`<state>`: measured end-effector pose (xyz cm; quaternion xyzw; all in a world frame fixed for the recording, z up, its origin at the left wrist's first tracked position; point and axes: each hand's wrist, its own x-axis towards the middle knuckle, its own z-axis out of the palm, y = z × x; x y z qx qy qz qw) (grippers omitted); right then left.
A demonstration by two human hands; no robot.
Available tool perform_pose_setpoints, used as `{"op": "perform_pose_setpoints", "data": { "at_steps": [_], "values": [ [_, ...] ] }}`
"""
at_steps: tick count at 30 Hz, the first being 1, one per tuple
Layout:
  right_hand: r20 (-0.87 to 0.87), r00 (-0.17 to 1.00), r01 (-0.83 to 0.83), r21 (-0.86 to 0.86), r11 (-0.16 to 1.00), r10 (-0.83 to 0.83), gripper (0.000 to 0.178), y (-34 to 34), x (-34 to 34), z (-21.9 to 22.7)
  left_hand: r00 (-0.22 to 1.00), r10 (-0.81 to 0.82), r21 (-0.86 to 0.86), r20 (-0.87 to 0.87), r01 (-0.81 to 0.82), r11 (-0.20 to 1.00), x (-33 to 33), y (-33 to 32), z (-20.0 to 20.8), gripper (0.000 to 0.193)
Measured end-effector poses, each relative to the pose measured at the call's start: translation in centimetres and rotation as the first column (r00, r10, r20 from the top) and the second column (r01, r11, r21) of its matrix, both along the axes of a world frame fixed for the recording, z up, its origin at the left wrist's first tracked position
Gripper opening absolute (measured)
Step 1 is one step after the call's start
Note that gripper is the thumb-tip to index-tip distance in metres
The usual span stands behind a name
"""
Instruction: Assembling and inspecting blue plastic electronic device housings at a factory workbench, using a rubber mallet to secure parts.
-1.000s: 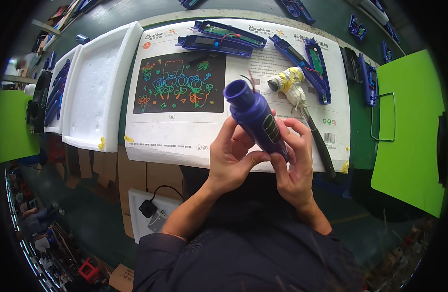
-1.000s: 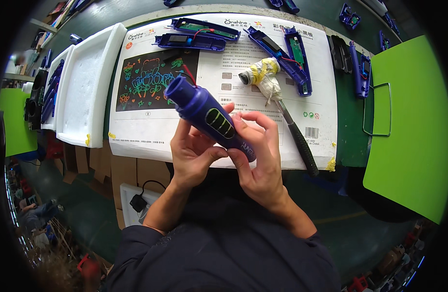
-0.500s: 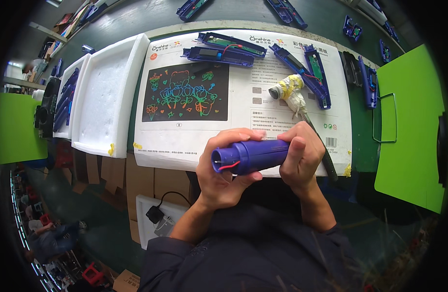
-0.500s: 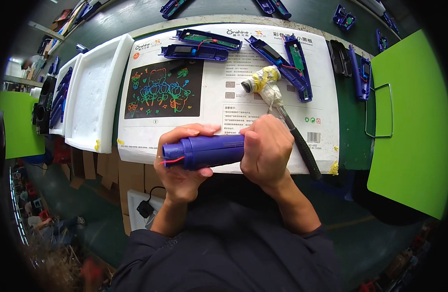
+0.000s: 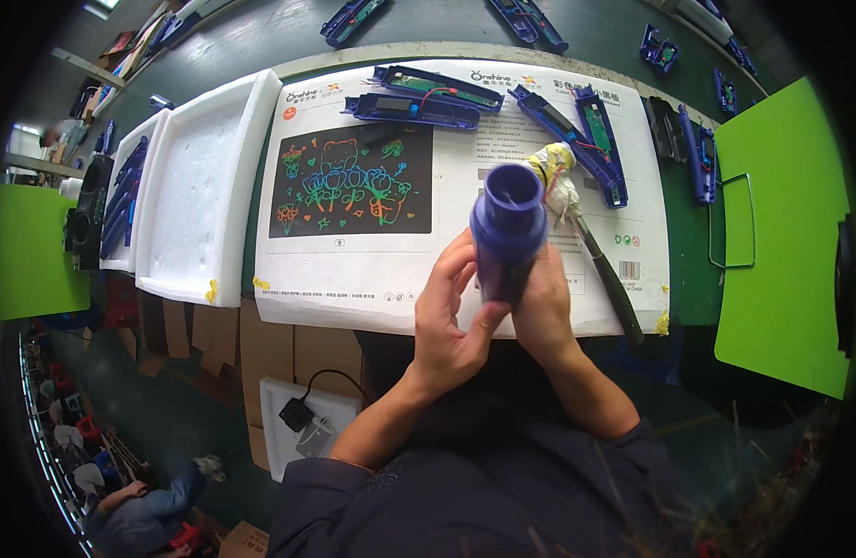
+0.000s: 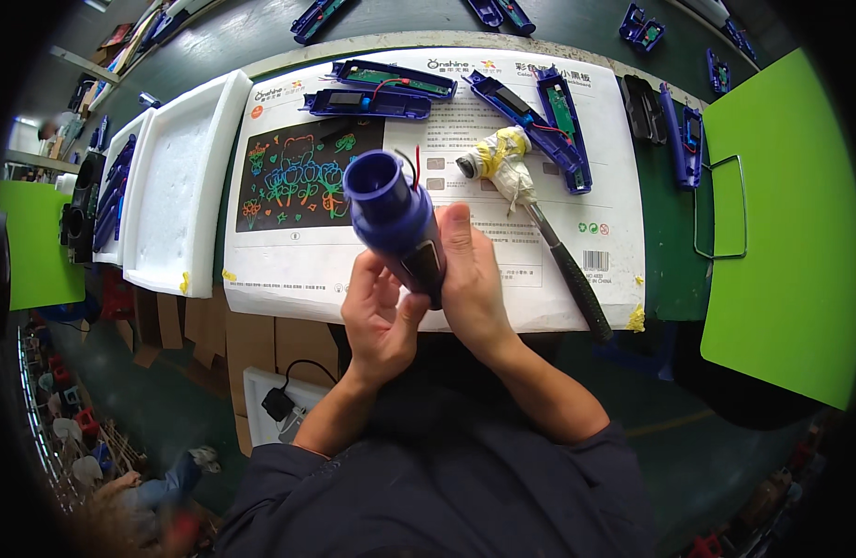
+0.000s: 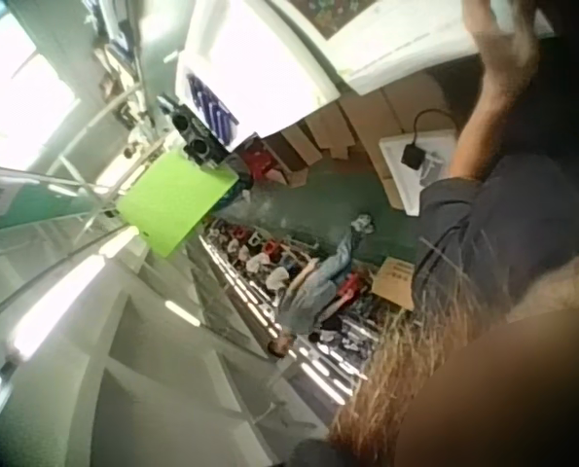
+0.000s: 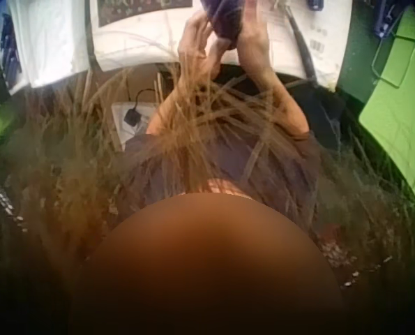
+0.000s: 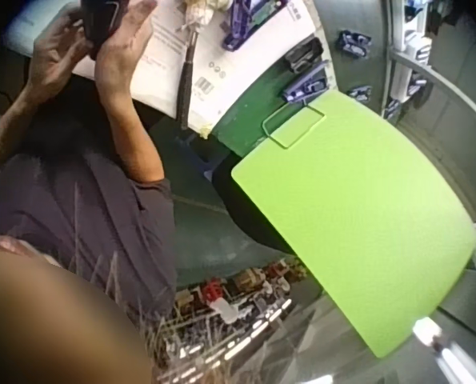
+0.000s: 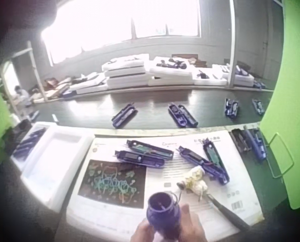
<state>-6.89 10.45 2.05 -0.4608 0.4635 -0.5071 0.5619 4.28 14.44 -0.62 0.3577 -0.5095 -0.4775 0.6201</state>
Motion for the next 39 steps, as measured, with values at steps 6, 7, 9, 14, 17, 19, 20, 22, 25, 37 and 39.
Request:
{"op": "perform_pose_setpoints", "data": {
  "at_steps": [6, 7, 9, 14, 17, 19, 20, 22, 25, 37, 39],
  "values": [
    [0.012, 0.877, 0.387, -0.609, 0.693, -0.480, 0.059, -3.5, -2.8, 1.5, 0.822, 0.138, -0.165, 0.553, -0.054, 0.985, 1.8, -0.9, 2.5, 0.048],
    [-0.003, 0.757, 0.353, -0.839, 0.413, -0.653, 0.061, -4.5, -2.9, 2.7, 0.702, 0.202, -0.294, 0.683, 0.010, 0.956, 2.1, -1.1, 3.0, 0.047],
    [-0.498, 0.666, -0.299, -0.861, 0.412, -0.555, 0.062, -3.8, -4.6, 4.8, 0.702, 0.200, -0.287, 0.684, 0.007, 0.958, 2.2, -0.8, 4.0, 0.043],
    [-0.794, 0.555, -0.480, -0.551, 0.683, -0.250, 0.055, -3.2, -4.3, 1.8, 0.817, 0.196, -0.280, 0.543, -0.044, 0.959, 2.7, -1.4, 4.9, 0.038],
    [-0.596, 0.764, -0.277, -0.649, 0.709, -0.247, 0.057, -3.1, -2.9, 1.4, 0.864, 0.262, -0.268, 0.431, -0.156, 0.951, 2.3, -1.3, 4.3, 0.041],
    [-0.633, 0.746, -0.236, -0.544, 0.805, -0.209, 0.059, -2.2, -2.2, 1.4, 0.920, 0.322, -0.192, 0.223, -0.282, 0.940, 1.9, -0.9, 3.8, 0.049],
    [-0.636, 0.743, -0.215, -0.522, 0.826, -0.208, 0.061, -1.8, -1.7, 1.4, 0.924, 0.325, -0.217, 0.203, -0.281, 0.935, 2.0, -1.1, 3.3, 0.059],
    [-0.589, 0.785, -0.160, -0.492, 0.856, -0.192, 0.061, -1.3, -1.1, 0.9, 0.916, 0.364, -0.235, 0.168, -0.321, 0.917, 1.6, -1.1, 2.9, 0.058],
    [-0.477, 0.860, -0.066, -0.458, 0.886, -0.182, 0.060, -1.2, 0.4, 0.6, 0.870, 0.477, -0.313, 0.122, -0.422, 0.851, 0.9, -1.6, 2.7, 0.056],
    [-0.133, 0.937, 0.157, -0.665, 0.730, -0.323, 0.041, -4.4, 4.2, 2.5, 0.757, 0.616, -0.315, -0.219, -0.652, 0.689, 0.1, -5.4, 7.4, 0.023],
    [-0.189, 0.933, 0.110, -0.660, 0.743, -0.305, 0.043, -4.7, 4.4, 3.2, 0.733, 0.635, -0.264, -0.244, -0.681, 0.683, 0.6, -5.9, 7.4, 0.025]
  ]
}}
